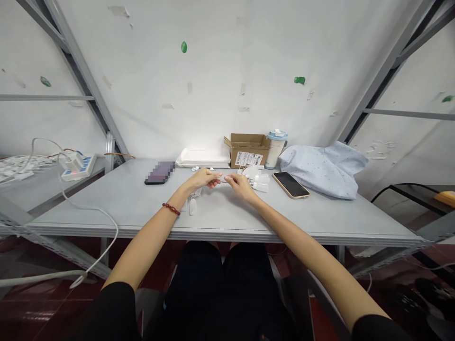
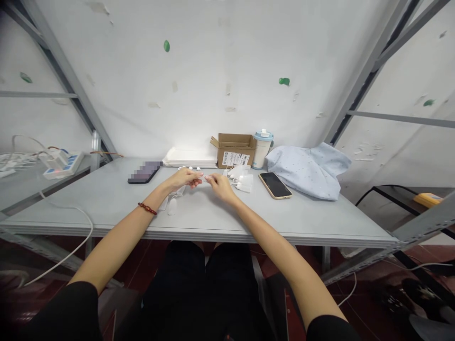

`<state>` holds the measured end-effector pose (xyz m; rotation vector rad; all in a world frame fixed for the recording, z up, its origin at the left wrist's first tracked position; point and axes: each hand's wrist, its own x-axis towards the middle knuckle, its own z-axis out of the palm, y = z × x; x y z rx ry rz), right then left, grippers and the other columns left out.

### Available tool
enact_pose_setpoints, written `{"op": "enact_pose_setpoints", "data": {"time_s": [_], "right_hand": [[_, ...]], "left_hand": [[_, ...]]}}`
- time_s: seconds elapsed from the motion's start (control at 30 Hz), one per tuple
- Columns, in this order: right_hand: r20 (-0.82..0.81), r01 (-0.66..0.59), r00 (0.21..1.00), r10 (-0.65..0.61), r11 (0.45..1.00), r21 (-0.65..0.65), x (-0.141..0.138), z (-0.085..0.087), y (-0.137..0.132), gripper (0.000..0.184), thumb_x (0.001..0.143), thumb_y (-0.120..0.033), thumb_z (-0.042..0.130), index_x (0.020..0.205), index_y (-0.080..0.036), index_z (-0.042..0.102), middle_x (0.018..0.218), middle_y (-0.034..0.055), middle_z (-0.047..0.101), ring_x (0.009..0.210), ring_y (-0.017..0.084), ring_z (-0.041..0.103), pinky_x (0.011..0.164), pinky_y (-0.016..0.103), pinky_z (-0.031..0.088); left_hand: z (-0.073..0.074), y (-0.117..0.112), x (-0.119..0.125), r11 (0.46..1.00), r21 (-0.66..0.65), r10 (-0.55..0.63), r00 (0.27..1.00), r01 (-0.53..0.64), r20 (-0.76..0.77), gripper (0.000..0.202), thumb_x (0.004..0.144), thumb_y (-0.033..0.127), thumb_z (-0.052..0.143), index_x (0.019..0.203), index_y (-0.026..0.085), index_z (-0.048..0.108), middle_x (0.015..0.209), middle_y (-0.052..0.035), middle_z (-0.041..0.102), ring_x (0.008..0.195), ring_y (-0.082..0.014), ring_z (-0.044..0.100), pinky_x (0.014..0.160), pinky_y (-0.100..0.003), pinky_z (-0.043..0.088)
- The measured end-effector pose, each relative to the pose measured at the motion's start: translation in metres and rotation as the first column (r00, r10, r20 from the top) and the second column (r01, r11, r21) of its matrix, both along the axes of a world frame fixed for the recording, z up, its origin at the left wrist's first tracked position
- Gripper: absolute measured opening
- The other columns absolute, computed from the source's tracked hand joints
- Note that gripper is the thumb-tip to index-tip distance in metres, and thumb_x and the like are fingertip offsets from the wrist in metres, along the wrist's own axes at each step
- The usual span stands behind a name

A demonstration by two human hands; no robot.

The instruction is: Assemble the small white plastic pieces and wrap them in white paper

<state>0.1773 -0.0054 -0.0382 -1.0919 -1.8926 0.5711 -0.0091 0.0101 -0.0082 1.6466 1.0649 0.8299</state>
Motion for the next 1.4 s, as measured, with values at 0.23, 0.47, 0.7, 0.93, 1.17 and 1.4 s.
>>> {"op": "enact_pose_setpoints", "data": {"time_s": [0.23,0.47,0.7,0.93,1.17,1.4], "right_hand": [[-0.184,-0.136,0.978,0.095,0.965,-0.226,0.002,-0.002,0.005,0.048,0.083,-0.061,0.048,0.059,-0.021,0.039,0.051,-0.0056,0.034,0.048,0.009,0.032,0.049,0.025,0.028],[-0.414,-0.309,0.902,0.126,0.856,-0.414,0.004,0.004,0.001,0.045,0.077,-0.060,0.061,0.069,-0.017,0.056,0.052,-0.0083,0.028,0.045,0.007,0.025,0.044,0.024,0.024],[-0.494,-0.360,0.866,0.076,0.780,-0.511,0.005,0.005,0.000,0.044,0.074,-0.057,0.068,0.073,-0.014,0.060,0.052,-0.0095,0.027,0.045,0.005,0.020,0.043,0.022,0.020],[-0.399,-0.241,0.916,0.034,0.842,-0.482,0.004,0.003,0.003,0.046,0.082,-0.061,0.056,0.073,-0.016,0.059,0.052,-0.0081,0.027,0.045,0.007,0.023,0.046,0.024,0.026],[0.171,0.238,0.952,-0.253,0.966,0.101,0.011,-0.002,0.011,0.035,0.096,-0.035,0.040,0.075,-0.016,0.061,0.073,0.0041,0.058,0.072,0.017,0.050,0.068,0.027,0.036],[0.503,0.347,0.774,-0.386,0.922,0.174,0.009,0.002,0.005,0.037,0.099,-0.027,0.034,0.125,-0.014,0.058,0.114,0.0161,0.060,0.111,0.026,0.049,0.084,0.032,0.042]], "left_hand": [[-0.003,0.003,-0.002,0.996,0.086,-0.021,0.999,0.024,-0.032,0.041,0.069,0.052,0.075,0.066,0.011,0.072,0.062,-0.0073,0.066,0.057,-0.0124,0.056,0.056,-0.025,0.045],[0.001,-0.001,-0.001,0.986,0.162,-0.025,0.996,0.039,-0.085,0.036,0.073,0.047,0.072,0.061,0.013,0.070,0.059,-0.0061,0.065,0.058,-0.0123,0.055,0.056,-0.024,0.044],[0.003,-0.004,0.001,0.986,0.159,-0.038,0.995,0.053,-0.096,0.036,0.073,0.047,0.071,0.061,0.013,0.069,0.061,-0.0061,0.065,0.059,-0.0127,0.056,0.058,-0.024,0.046],[0.004,0.003,-0.007,0.993,0.118,0.039,0.997,-0.032,-0.061,0.039,0.070,0.051,0.071,0.065,0.012,0.067,0.064,-0.0059,0.065,0.059,-0.0120,0.056,0.056,-0.024,0.044],[-0.005,0.036,-0.046,0.789,0.346,0.584,0.795,-0.507,-0.167,0.017,0.073,0.024,0.057,0.066,0.013,0.068,0.068,-0.0070,0.069,0.071,-0.0191,0.063,0.066,-0.027,0.047],[-0.025,0.060,-0.066,0.782,0.497,0.588,0.709,-0.377,-0.388,0.039,0.070,0.011,0.049,0.100,0.013,0.073,0.113,-0.0119,0.071,0.114,-0.0274,0.060,0.101,-0.034,0.040]]}}
